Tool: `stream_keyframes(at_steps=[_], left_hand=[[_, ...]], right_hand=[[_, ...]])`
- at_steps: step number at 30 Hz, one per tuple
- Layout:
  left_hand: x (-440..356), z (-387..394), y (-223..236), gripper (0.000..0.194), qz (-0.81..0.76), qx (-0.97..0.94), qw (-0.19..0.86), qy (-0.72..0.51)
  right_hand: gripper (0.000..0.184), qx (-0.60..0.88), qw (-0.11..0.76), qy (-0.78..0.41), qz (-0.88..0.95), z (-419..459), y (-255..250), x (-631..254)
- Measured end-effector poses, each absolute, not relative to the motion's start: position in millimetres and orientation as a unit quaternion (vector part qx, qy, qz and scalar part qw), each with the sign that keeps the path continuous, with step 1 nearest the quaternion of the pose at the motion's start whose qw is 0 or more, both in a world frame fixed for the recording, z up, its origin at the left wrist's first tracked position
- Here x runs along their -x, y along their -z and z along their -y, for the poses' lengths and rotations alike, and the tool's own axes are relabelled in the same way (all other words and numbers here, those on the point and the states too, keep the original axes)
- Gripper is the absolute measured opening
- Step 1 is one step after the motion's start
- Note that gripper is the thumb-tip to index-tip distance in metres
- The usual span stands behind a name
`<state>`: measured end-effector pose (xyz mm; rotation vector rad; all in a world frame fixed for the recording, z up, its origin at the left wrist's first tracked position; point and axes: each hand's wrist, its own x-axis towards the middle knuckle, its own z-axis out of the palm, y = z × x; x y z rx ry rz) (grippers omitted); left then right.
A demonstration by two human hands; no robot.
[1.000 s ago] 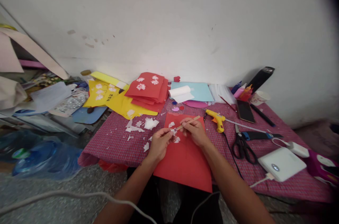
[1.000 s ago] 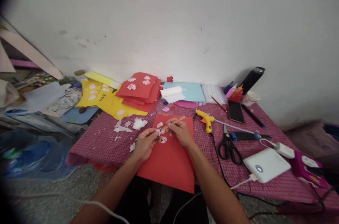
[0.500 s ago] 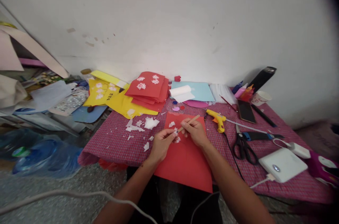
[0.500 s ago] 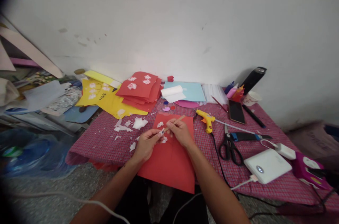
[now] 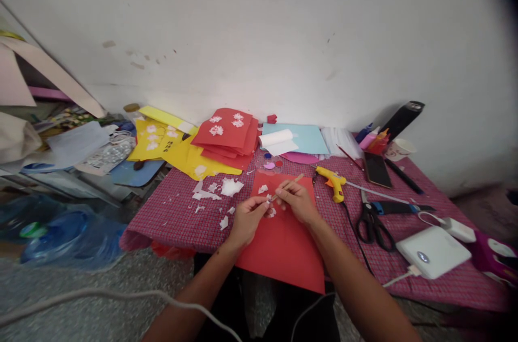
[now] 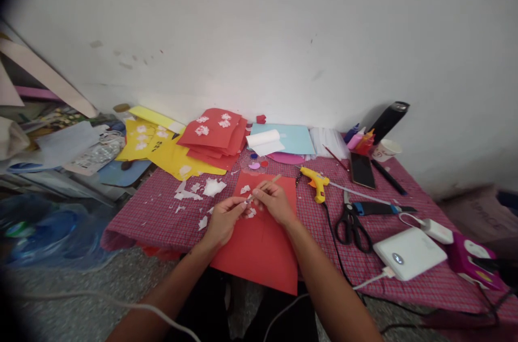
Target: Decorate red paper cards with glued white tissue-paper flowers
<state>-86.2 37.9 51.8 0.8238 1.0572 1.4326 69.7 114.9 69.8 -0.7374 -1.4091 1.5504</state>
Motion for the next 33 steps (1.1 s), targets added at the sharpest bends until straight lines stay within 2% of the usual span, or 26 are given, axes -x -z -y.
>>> stream_keyframes(at_steps=[5,11,19,26,33], left_hand=[[88.0,-36.8,-50.8,0.022,-0.436,-0.345,0.562,-0.612],[88.6,-36.8,-55.1,0.020,-0.412,-0.356,0.576,-0.610],[89.0,-37.7,-56.2,0.025,-0.402,-0.352,0.591,-0.604],[87.7,-35.9,-51.3,0.033,-0.416,-0.358,0.575,-0.607],[86.7,-32.9,-55.0,0.043,-0.427,-0.350,0.577,-0.602]], right_hand=[[0.018,0.251,0.430,-0.657,0.566,-115.4,-68.1,-73.5],[0.020,0.212,0.346,-0.671,0.621,-114.6,-73.5,-74.2],[0.020,0.225,0.374,-0.689,0.578,-113.3,-70.9,-70.2],[0.027,0.277,0.379,-0.650,0.598,-113.6,-71.7,-67.4],[0.024,0.243,0.375,-0.703,0.554,-112.6,-73.4,-67.8]])
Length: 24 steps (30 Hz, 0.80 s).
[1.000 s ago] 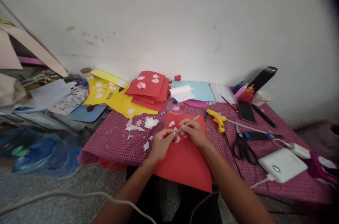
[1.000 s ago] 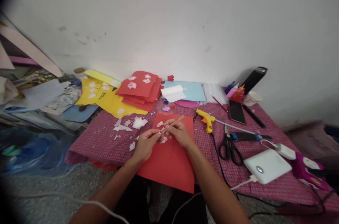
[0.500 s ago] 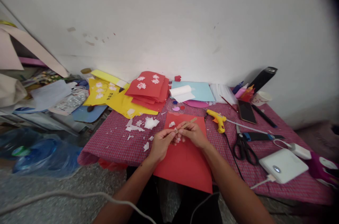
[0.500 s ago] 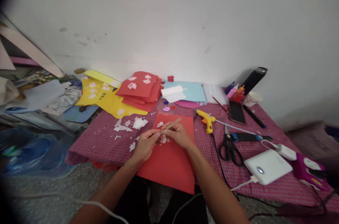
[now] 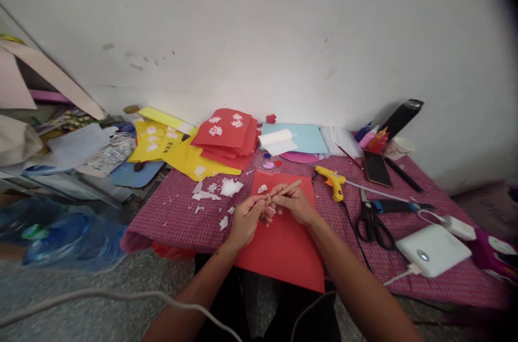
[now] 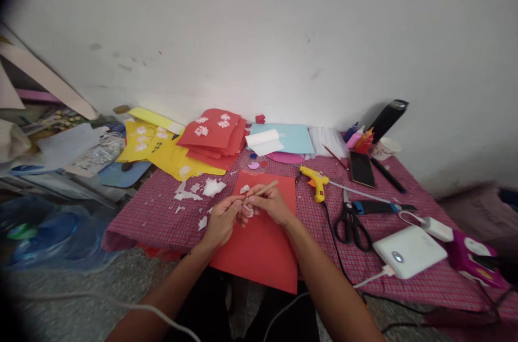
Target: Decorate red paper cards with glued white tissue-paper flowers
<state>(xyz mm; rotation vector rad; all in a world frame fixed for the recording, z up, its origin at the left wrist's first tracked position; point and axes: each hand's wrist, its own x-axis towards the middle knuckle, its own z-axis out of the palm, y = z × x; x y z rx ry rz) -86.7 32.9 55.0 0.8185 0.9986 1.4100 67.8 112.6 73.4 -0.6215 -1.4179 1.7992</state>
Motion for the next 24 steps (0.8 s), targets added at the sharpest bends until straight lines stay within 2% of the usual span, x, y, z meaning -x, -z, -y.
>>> stream_keyframes(at_steps=[5,16,24], left_hand=[[87.1,-32.8,-60.3,0.047,-0.403,-0.319,0.600,-0.613],[87.3,-34.9,-51.2,0.030,-0.418,-0.354,0.566,-0.616],[86.6,-35.2,-56.1,0.031,-0.433,-0.342,0.568,-0.610]], right_hand=[[0.021,0.264,0.400,-0.685,0.549,-116.6,-71.2,-71.3],[0.028,0.294,0.416,-0.646,0.569,-119.3,-70.7,-71.1],[0.035,0.311,0.424,-0.630,0.571,-117.2,-74.4,-69.7]])
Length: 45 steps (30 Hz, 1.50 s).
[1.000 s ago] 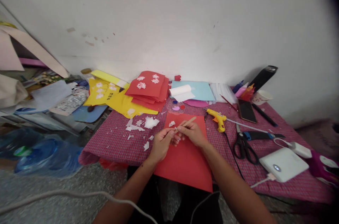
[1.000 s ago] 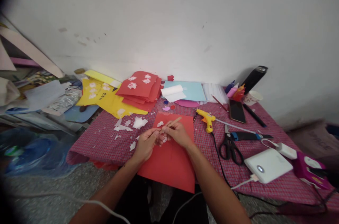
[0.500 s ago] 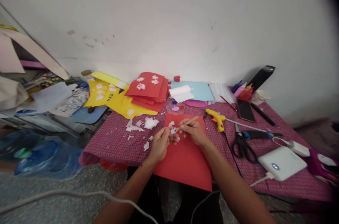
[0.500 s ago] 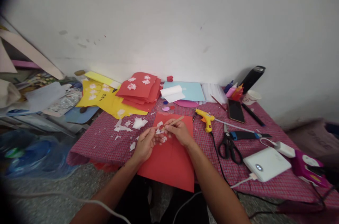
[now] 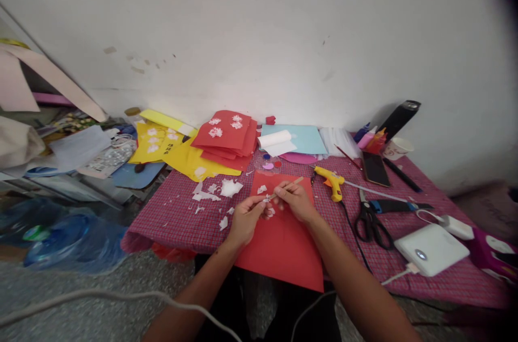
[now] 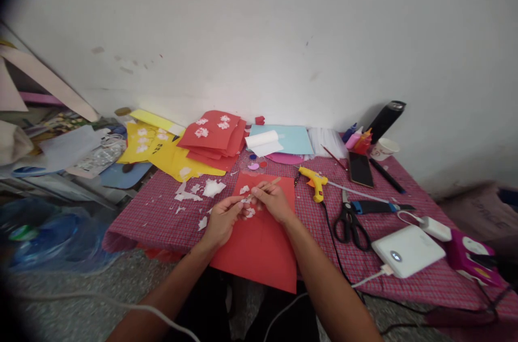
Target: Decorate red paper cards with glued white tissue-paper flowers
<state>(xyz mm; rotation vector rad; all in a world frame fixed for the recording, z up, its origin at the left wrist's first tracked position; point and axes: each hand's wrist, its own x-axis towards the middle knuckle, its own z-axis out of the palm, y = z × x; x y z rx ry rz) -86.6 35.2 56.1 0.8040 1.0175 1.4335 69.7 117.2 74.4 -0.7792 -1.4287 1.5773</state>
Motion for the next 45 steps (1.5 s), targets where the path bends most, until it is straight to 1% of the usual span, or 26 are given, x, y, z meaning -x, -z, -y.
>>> stream_keyframes(at_steps=[6,12,14,17,19,22,25,27,29,31,35,39,42,45], left_hand=[[87.0,-34.9,-57.2,0.030,-0.435,-0.338,0.568,-0.612],[85.4,-35.0,-59.7,0.027,-0.439,-0.322,0.569,-0.617],[86.2,-34.3,-59.4,0.026,-0.446,-0.310,0.566,-0.620],[90.9,-31.5,-59.6,0.025,-0.480,-0.323,0.540,-0.611],[95.9,-28.3,-62.2,0.024,-0.519,-0.384,0.491,-0.585],[104.4,-21.9,-71.7,0.025,-0.551,-0.529,0.372,-0.528],[117.7,-16.5,-82.7,0.037,-0.525,-0.644,0.282,-0.481],[134.0,-16.8,-87.1,0.042,-0.530,-0.677,0.227,-0.457],[156.7,-22.1,-88.2,0.035,-0.579,-0.672,0.143,-0.439],[181.5,-31.6,-86.9,0.029,-0.630,-0.652,0.089,-0.411],[214.0,-51.1,-79.9,0.027,-0.656,-0.663,0.090,-0.350],[217.8,-58.8,-69.5,0.028,-0.643,-0.700,0.089,-0.297],[216.8,-59.3,-63.9,0.027,-0.649,-0.701,0.084,-0.285],[218.2,-58.7,-63.7,0.025,-0.655,-0.692,0.100,-0.286]], right_hand=[[0.033,0.289,0.429,-0.629,0.580,-118.2,-72.9,-70.8],[0.034,0.299,0.439,-0.619,0.578,-117.5,-73.7,-71.1],[0.034,0.308,0.457,-0.615,0.564,-117.9,-75.2,-72.5],[0.030,0.327,0.508,-0.603,0.522,-119.8,-78.1,-76.0],[0.028,0.336,0.536,-0.600,0.490,-120.9,-80.2,-78.1],[0.029,0.345,0.544,-0.599,0.475,-120.9,-83.4,-79.4],[0.030,0.354,0.535,-0.598,0.480,-119.8,-85.5,-78.8],[0.031,0.357,0.534,-0.598,0.480,-119.3,-85.6,-78.2],[0.031,0.356,0.534,-0.596,0.482,-119.4,-84.1,-77.5],[0.031,0.348,0.532,-0.598,0.488,-120.0,-81.5,-76.6],[0.030,0.340,0.527,-0.599,0.497,-121.7,-76.3,-74.9],[0.032,0.346,0.529,-0.594,0.497,-123.0,-74.3,-74.9],[0.032,0.353,0.530,-0.591,0.496,-123.2,-74.2,-75.2],[0.031,0.354,0.529,-0.594,0.493,-123.0,-74.4,-74.9]])
